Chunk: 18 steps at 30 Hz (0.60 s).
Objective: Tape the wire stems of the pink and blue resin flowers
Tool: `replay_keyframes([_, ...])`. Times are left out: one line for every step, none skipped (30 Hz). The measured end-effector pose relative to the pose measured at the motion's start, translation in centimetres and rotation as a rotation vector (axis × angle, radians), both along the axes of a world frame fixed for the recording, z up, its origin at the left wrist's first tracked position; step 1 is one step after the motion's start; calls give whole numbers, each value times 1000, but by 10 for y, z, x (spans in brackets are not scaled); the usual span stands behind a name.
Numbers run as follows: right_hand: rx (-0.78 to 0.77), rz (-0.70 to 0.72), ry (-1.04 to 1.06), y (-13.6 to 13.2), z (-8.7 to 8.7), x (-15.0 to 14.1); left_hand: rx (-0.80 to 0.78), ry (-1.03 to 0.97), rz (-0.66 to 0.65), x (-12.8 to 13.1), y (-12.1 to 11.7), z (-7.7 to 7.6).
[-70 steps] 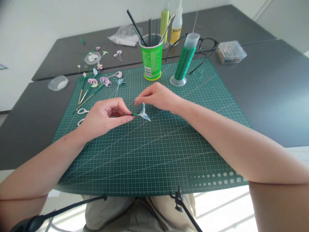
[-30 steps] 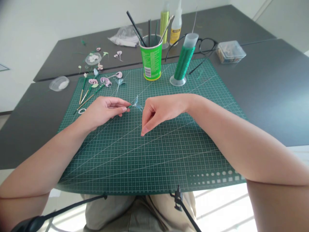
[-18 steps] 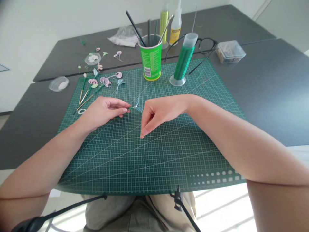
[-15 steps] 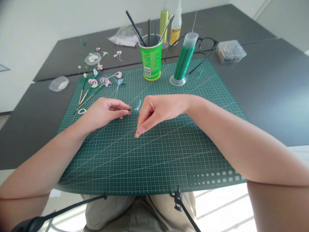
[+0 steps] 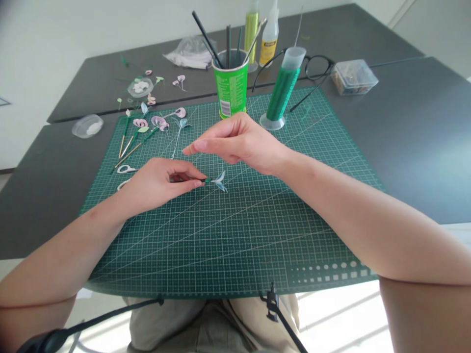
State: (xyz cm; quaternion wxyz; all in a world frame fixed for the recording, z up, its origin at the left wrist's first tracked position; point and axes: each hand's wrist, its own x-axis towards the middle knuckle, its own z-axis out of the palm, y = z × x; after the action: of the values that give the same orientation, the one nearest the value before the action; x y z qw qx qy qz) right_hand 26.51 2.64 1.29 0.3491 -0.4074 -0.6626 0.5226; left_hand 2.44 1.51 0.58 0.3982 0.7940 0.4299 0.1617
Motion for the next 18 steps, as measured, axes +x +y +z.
replay_keyframes([-3,-28,-7,0,0,-1,0,-3,-10,0,-1,1])
replay_keyframes([-3,-51,-9,0,1,-3,1,-5,-16,0,-2,2])
replay_keyframes([-2,-69,-7,0,1,-4,3,-5,-19,0,-3,3])
replay_keyframes([-1,-82,-1,0,0,-5,5,-4,-21,0,-4,4])
replay_keyframes([-2,-92,7,1,0,-5,9,-3,-21,1,-4,5])
replay_keyframes([-5,-101,14,1,-1,-5,12,-3,-23,1,-5,6])
replay_keyframes([-10,-109,20,2,-2,-5,14,-6,-24,1,-5,7])
replay_keyframes([-16,-115,23,3,-3,-5,13,-11,-25,2,-6,8])
replay_keyframes([-20,-119,24,3,-5,-5,12,-18,-25,2,-6,8])
replay_keyframes([-21,-120,23,4,-5,-5,10,-25,-23,2,-6,9])
replay_keyframes([-21,-120,19,4,-6,-4,7,-31,-21,3,-6,9])
replay_keyframes([-23,-119,13,5,-7,-4,4,-36,-20,4,-6,9])
replay_keyframes([-27,-116,6,5,-7,-4,3,-40,-19,4,-7,10])
replay_keyframes([-32,-115,-2,5,-8,-4,4,-43,-18,4,-7,10])
replay_keyframes([-40,-117,-9,6,-8,-4,4,-46,-17,5,-7,10])
replay_keyframes([-47,-122,-15,6,-8,-4,3,-48,-15,5,-7,10])
replay_keyframes([-53,-129,-21,6,-9,-4,3,-50,-13,4,-7,9])
replay_keyframes([-58,-137,-25,7,-9,-4,4,-52,-10,4,-6,9])
